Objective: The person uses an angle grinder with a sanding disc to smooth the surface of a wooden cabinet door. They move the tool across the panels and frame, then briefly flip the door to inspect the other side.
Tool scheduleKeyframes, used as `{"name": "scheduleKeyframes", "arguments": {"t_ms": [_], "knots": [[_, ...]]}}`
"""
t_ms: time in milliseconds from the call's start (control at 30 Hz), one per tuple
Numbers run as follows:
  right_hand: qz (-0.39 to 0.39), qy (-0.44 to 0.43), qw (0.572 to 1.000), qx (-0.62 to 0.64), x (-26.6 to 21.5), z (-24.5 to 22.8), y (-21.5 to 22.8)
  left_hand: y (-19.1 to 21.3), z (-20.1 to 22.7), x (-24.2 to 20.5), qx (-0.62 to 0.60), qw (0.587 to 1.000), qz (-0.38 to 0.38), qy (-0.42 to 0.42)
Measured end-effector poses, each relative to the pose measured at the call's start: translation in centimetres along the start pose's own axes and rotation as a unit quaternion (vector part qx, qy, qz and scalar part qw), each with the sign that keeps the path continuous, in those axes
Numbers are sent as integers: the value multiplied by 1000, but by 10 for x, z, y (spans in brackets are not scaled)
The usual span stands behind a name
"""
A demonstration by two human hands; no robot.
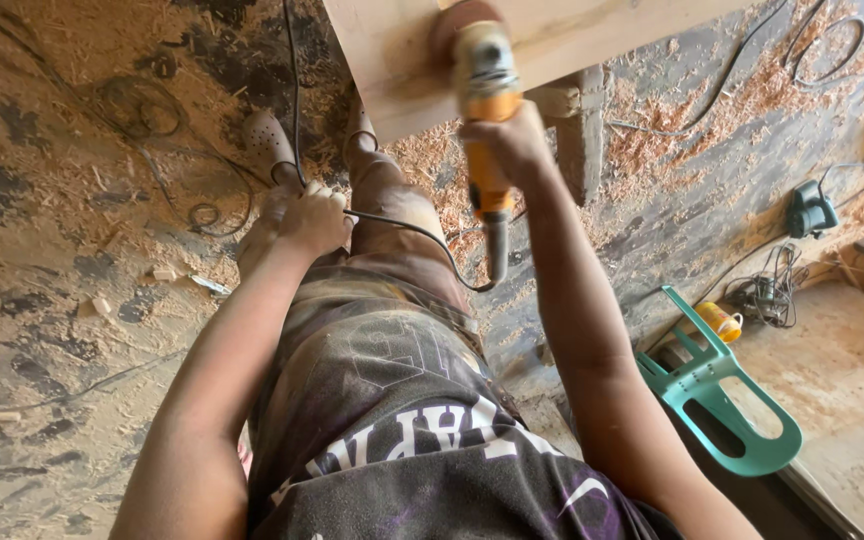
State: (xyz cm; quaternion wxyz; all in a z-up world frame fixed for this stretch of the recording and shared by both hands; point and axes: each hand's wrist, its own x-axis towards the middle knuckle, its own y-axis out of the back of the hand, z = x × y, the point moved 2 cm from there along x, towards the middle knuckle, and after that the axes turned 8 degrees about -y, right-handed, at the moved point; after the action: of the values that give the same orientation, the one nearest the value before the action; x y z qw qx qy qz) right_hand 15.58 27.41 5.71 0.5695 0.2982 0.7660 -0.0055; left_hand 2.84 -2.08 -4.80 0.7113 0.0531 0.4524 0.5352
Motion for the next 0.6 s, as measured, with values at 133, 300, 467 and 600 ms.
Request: {"name": "scheduleKeyframes", "arguments": {"t_ms": [133,300,467,600], "knots": [[-24,35,998,-49,0,-2,-25,-5,-2,-3,17,1000,-11,-4],[-9,40,992,115,22,-1,29,-2,-10,-4,37,998,-50,18],[-4,54,986,159,34,-11,34,13,-22,-12,56,986,-141,63],[-23,52,996,64,36,-17,-6,26,-13,-13,55,985,-148,71]]}}
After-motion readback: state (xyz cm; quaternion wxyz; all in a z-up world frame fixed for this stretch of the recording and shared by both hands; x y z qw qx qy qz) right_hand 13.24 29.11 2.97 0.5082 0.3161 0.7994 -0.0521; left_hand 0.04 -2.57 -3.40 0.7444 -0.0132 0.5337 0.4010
